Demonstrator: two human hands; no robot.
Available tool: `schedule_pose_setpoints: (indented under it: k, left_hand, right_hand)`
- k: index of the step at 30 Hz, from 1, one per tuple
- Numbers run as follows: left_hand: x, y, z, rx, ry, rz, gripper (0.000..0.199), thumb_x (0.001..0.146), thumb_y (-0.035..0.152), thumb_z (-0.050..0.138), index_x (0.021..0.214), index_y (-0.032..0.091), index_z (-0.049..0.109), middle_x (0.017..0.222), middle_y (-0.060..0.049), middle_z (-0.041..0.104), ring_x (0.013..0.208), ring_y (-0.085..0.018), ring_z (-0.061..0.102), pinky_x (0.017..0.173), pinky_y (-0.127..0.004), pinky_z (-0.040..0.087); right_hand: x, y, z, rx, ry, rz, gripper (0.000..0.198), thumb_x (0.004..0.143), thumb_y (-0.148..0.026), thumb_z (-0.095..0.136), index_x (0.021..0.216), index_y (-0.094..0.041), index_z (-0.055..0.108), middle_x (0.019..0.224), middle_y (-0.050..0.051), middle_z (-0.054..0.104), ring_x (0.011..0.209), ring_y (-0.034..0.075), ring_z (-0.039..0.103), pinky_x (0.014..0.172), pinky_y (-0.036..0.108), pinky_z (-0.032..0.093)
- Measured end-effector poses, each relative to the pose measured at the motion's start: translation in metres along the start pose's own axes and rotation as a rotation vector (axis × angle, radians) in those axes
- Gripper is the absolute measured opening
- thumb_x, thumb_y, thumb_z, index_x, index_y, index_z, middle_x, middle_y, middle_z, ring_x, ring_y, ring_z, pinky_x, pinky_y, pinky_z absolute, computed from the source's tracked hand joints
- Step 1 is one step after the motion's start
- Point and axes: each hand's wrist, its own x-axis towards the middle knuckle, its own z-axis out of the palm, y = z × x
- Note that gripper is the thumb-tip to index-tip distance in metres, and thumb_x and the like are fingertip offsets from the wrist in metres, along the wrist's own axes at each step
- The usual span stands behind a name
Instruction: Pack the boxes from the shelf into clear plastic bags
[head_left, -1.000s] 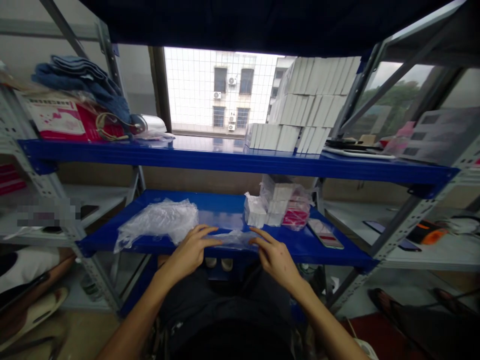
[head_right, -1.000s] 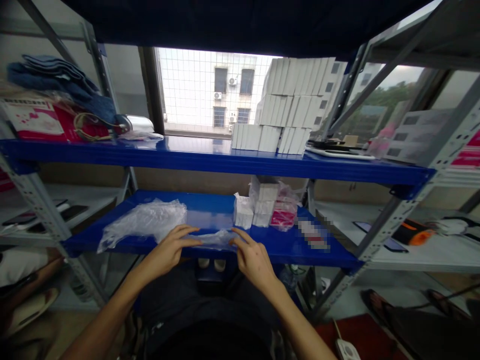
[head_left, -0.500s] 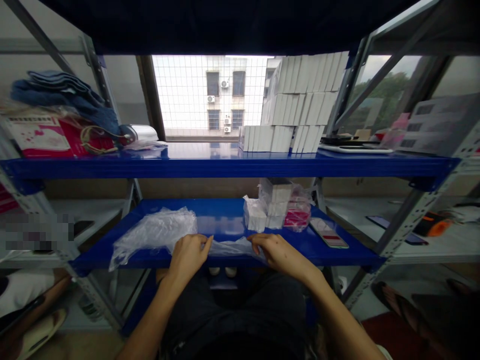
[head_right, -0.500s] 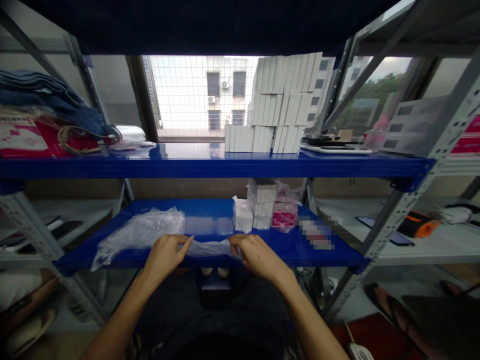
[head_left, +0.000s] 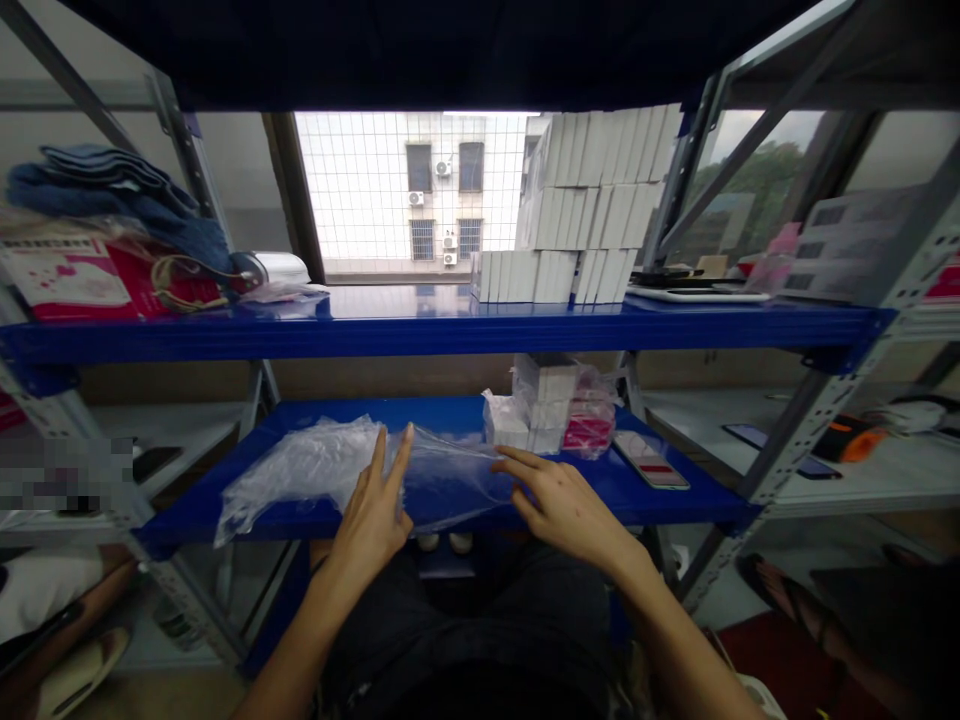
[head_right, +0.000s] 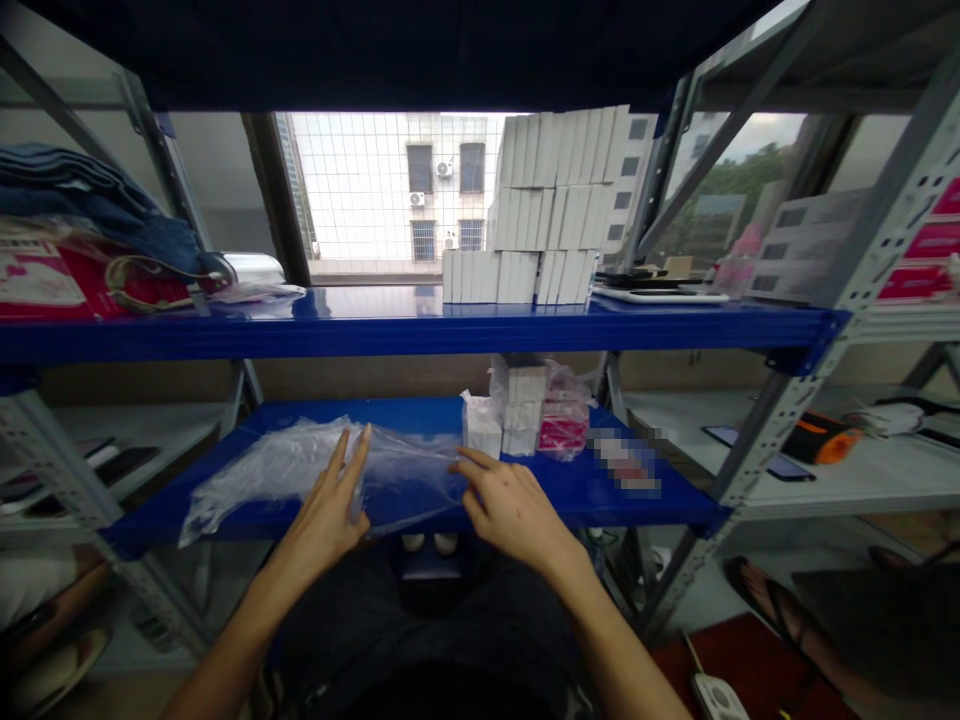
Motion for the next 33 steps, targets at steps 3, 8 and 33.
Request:
schedule_pose_setpoints:
  k: [3,8,33]
  left_hand:
    - [-0.001,0.002,0.004,-0.075,-0.06,-0.041,0.12,0.07,-0.003,0.059,0.164,0.042,0.0,0.173,-0.013,-0.008,0.132,-0.038,0.059,0.095,-0.046,0.059]
    - [0.001,0.007,0.007,-0.237,-0.083,0.154,0.119,0.069,-0.004,0.056,0.165,0.04,0.0,0.173,-0.008,0.015,0.147,-0.031,0.043,0.11,-0.044,0.051]
    - [0.004,-0.002,0.035,0.111,-0.105,-0.119,0.124,0.066,-0.004,0.07,0.164,0.042,0.008,0.169,-0.019,0.01,0.117,-0.037,0.068,0.09,-0.043,0.061]
  right_hand:
    - [0.007,-0.006,0.011,-0.106,0.072,0.129,0.046,0.097,-0.024,0.053,0.142,-0.027,0.059,0.136,0.009,0.069,0.11,0.026,0.072,0.091,0.036,0.054]
    - [0.016,0.003,0.034,-0.301,0.295,0.315,0.059,0.087,-0.02,0.064,0.146,-0.025,0.057,0.135,0.018,0.063,0.115,0.039,0.063,0.094,0.053,0.049]
    - [0.008,0.029,0.047,-0.211,-0.032,0.34,0.121,0.064,-0.019,0.09,0.163,-0.034,0.023,0.158,0.019,0.037,0.113,0.035,0.067,0.092,0.042,0.054]
